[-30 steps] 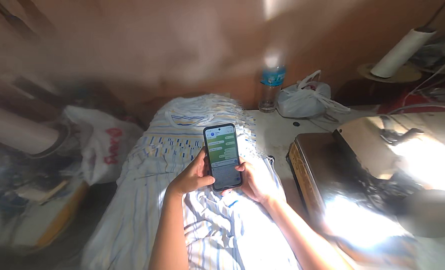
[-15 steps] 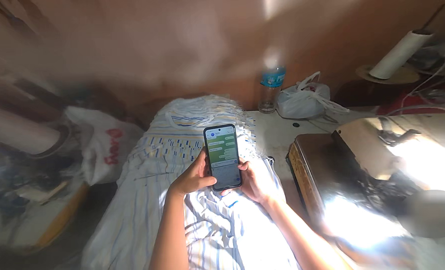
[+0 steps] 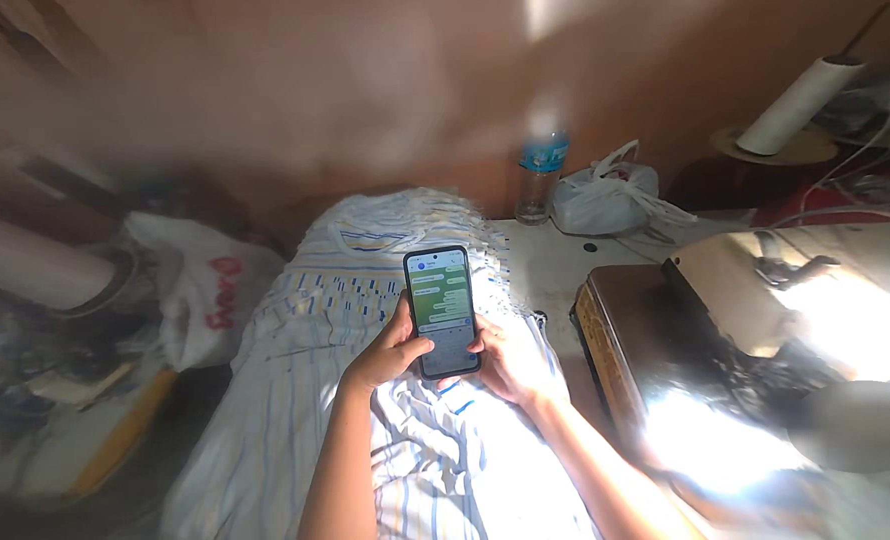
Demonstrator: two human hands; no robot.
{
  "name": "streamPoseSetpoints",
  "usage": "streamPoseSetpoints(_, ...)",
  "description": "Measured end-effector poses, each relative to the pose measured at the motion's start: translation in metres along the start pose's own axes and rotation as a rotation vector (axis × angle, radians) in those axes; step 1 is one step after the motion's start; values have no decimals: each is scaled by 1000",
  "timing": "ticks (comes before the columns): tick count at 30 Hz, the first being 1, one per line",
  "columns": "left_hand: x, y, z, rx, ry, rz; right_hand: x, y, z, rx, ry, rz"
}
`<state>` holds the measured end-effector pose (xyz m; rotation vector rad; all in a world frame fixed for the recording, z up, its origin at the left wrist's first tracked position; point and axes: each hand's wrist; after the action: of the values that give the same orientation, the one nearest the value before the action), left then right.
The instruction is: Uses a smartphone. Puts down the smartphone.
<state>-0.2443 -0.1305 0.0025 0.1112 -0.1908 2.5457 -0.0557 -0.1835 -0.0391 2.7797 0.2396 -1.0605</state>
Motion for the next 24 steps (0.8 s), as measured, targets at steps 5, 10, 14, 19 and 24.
streamPoseSetpoints(5,-1,0,1,-6,11,-3,-3,3,0,22,23,27)
streamPoseSetpoints(10,-10,-3,0,-54,13,75,-3,2,0,20,9,34)
streamPoseSetpoints(14,-16,-7,-5,-123,-68,172,-1,1,1,20,-13,18)
streamPoseSetpoints(19,-20,-9,-8,-154,-134,218,-2,1,1,78,74,29)
streamPoseSetpoints(24,-13,-6,-3,-88,-64,107,-3,2,1,71,98,40)
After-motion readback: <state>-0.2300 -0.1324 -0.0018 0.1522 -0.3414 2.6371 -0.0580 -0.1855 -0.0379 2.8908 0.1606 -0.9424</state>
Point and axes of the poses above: each hand's wrist, its own y-axis away from the middle knuckle, its own x-axis out of the back of the hand, z = x × y, and after that the axes turned 7 degrees about z, right-handed
